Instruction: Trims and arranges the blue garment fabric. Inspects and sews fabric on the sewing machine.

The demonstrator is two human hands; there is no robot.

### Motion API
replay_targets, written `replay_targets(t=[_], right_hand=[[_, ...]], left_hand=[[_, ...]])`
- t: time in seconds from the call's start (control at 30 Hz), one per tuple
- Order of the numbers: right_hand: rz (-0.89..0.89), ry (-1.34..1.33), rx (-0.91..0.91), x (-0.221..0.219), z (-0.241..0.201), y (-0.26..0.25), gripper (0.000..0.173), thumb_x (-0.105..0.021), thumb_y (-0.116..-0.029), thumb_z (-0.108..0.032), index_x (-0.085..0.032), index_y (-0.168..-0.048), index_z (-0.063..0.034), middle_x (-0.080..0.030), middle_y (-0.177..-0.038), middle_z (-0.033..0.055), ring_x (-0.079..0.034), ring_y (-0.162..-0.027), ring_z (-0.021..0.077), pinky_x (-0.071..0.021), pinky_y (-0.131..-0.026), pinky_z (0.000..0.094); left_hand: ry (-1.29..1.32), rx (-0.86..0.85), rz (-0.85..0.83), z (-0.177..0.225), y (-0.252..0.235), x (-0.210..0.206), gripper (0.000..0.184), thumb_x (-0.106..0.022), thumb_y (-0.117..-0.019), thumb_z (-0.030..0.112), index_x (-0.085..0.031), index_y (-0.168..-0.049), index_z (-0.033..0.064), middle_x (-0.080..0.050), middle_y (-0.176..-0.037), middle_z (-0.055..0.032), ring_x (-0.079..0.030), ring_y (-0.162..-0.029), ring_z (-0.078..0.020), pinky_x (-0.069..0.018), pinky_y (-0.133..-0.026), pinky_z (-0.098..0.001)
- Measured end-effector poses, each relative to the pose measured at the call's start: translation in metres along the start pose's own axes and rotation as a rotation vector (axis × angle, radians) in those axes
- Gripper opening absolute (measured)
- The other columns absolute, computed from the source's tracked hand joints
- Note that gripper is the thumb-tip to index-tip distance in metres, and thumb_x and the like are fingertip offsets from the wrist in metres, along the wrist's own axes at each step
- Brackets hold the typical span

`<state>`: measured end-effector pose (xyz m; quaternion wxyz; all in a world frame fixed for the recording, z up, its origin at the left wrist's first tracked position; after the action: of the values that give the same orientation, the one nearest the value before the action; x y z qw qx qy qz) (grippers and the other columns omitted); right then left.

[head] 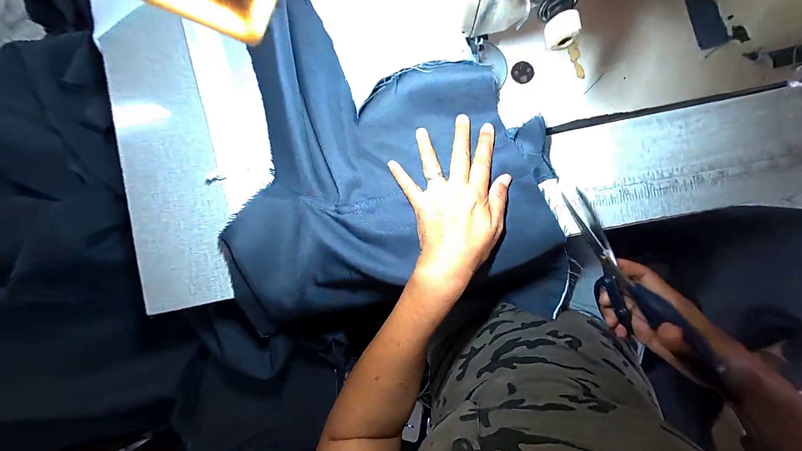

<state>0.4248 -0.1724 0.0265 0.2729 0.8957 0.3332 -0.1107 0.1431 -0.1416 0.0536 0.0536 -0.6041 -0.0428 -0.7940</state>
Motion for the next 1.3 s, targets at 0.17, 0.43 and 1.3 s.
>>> replay_targets(t=[0.17,0.43,1.3], right_hand=[[0.101,0.322,0.052,-0.014,-0.014,-0.011,0.085,-0.076,-0.0816,-0.057,-0.049,-0.140,-0.0021,-0.065,-0.102,-0.0104,-0.063,-0.078,-0.0030,-0.0552,-0.067,0.0141],[0.222,0.325,0.198,-0.030,-0.009,-0.028,0.056,-0.074,-0.0868,-0.021,-0.058,-0.136,-0.0003,-0.071,-0.099,-0.0104,-0.066,-0.074,-0.0038,-0.0566,-0.065,0.0133],[0.170,0.305,0.201,-0.047,0.000,-0.030,0.055,-0.065,-0.0915,-0.022,-0.047,-0.138,0.0007,-0.063,-0.088,-0.0107,-0.062,-0.064,-0.0029,-0.0541,-0.055,0.0139]], left_hand=[[-0.020,-0.001,-0.002,0.001,0.004,-0.001,0.060,-0.030,-0.1093,0.043,-0.027,-0.164,0.0190,-0.017,-0.172,-0.0085,-0.007,-0.155,-0.0523,-0.0074,-0.104,-0.0880],[-0.021,-0.006,0.003,0.000,0.005,-0.001,0.059,-0.030,-0.1091,0.041,-0.028,-0.164,0.0192,-0.018,-0.172,-0.0086,-0.007,-0.155,-0.0520,-0.0073,-0.104,-0.0880],[-0.015,-0.018,0.065,-0.001,0.010,-0.009,0.060,-0.031,-0.1078,0.046,-0.033,-0.162,0.0212,-0.024,-0.170,-0.0108,-0.012,-0.154,-0.0528,-0.0091,-0.105,-0.0875]])
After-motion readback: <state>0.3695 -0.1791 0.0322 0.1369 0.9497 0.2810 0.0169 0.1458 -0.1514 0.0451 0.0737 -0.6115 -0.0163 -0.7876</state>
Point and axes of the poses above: each hand's wrist, its own y-axis away from the middle knuckle, its own x-axis out of the back of the hand, z = x × y, the point moved 2 cm from there along -y, towards the middle knuckle
